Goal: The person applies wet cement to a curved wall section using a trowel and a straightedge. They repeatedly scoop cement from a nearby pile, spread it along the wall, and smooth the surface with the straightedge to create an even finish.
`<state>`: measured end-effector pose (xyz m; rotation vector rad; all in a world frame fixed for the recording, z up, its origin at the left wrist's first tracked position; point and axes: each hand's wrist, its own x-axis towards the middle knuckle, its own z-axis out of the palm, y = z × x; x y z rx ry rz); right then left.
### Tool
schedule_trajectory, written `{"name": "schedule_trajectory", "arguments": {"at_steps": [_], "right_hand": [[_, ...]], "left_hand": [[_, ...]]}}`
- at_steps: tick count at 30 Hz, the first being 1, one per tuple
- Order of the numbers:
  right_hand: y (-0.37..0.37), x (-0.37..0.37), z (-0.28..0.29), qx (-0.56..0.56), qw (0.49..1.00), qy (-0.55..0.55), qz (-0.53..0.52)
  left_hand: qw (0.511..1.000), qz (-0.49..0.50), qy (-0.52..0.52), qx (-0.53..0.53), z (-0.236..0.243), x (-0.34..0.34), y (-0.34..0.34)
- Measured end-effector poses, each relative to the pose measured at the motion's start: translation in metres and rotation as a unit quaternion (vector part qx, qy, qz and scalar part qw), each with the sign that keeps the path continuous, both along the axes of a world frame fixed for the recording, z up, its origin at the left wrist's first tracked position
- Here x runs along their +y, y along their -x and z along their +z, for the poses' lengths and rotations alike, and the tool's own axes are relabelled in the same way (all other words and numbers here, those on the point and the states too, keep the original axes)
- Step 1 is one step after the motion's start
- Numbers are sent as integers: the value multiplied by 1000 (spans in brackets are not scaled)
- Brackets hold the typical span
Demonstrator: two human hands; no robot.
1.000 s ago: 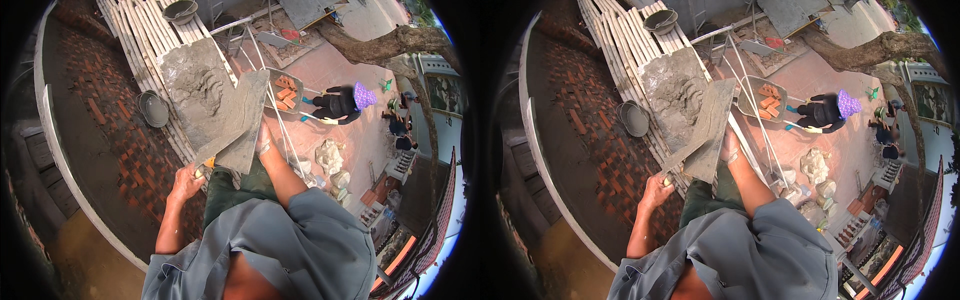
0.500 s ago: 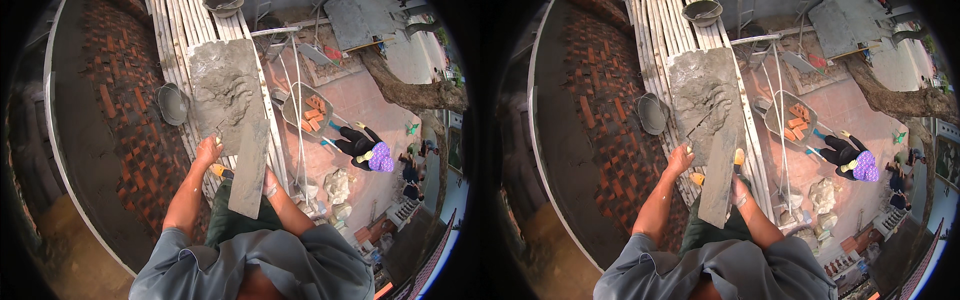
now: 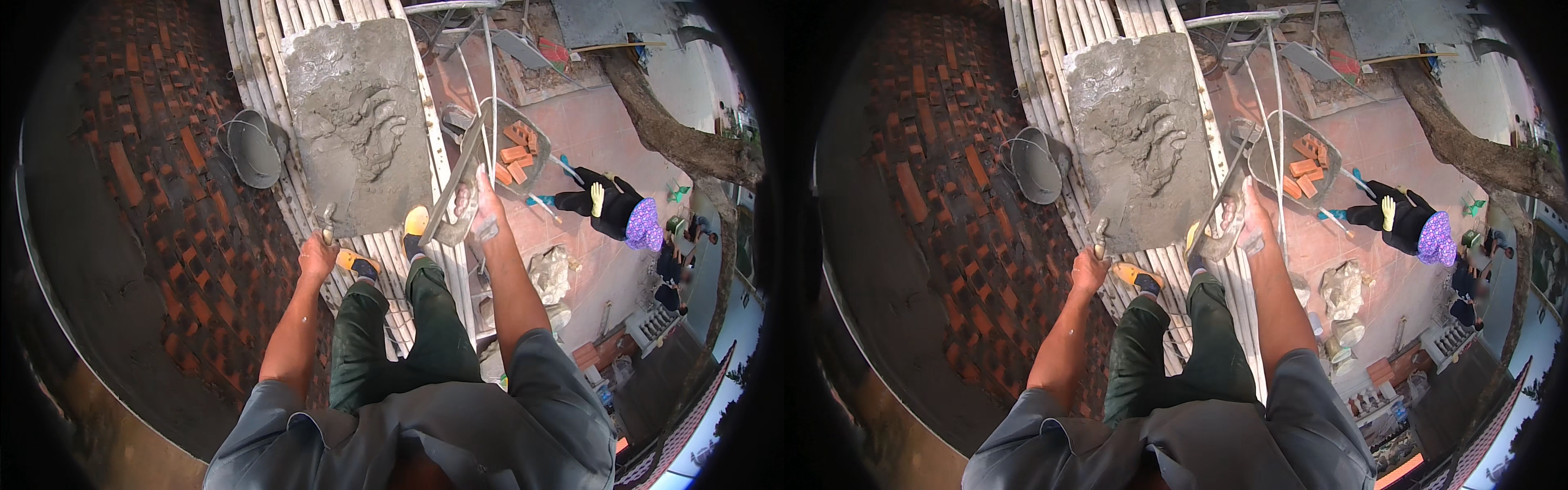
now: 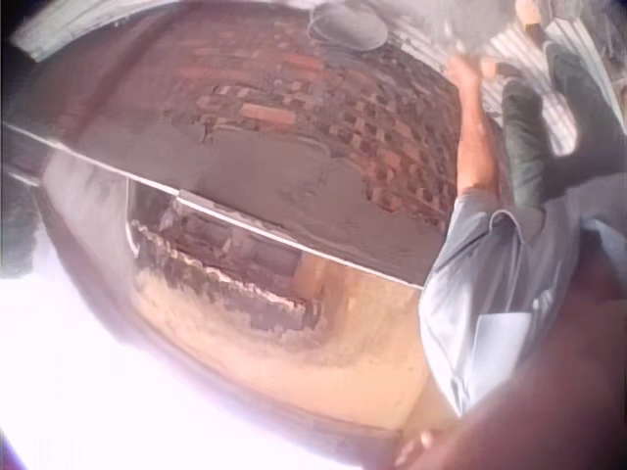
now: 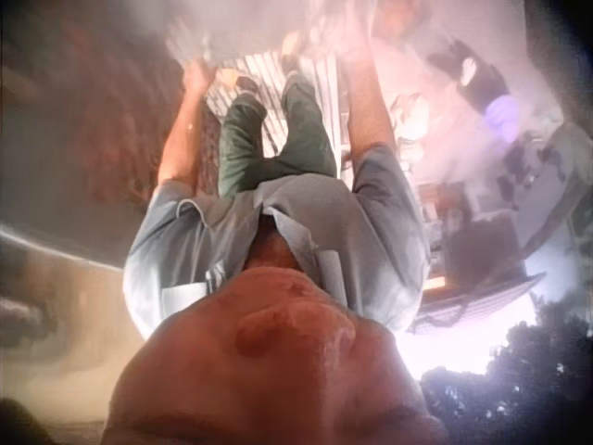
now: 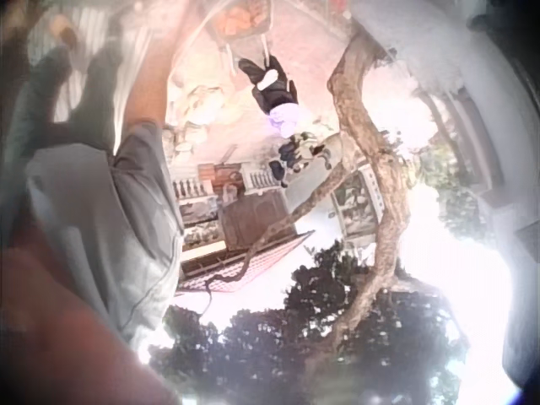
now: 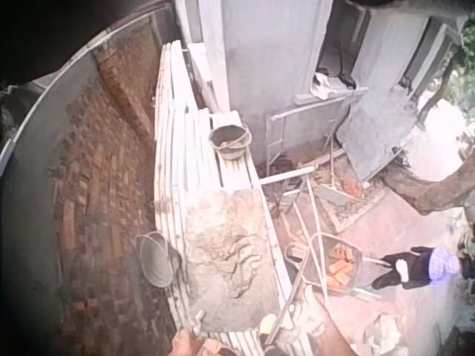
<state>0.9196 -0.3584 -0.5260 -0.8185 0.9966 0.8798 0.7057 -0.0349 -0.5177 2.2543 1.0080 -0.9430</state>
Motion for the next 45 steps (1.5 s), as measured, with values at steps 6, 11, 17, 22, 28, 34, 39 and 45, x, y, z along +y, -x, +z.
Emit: {"name": "schedule_trajectory", "arguments": {"at_steps": [6, 11, 17, 22, 28, 34, 39, 45], "right_hand": [[-112, 12, 11, -191, 979, -31, -69], [-39, 6, -53, -157, 982, -23, -102], [126, -5, -181, 27, 995, -17, -95], [207, -7, -249, 132, 984, -38, -110], [214, 7, -277, 113, 992, -23, -54], [198, 11, -269, 87, 995, 28, -37], [187, 13, -271, 89, 990, 24, -110], [173, 18, -269, 86, 982, 116, -124]], "left_hand": [[992, -5, 120, -22, -42, 6, 40], [987, -82, 122, 62, -108, -1, 54], [977, -132, 121, 116, -216, -14, 91], [963, -161, 156, 152, -316, -10, 96], [976, -175, 106, 71, -433, 30, 7], [954, 119, 272, -39, -443, 73, -76], [869, 292, 394, -72, -386, 25, -68], [914, 159, 373, -1, -426, -47, -111]]}}
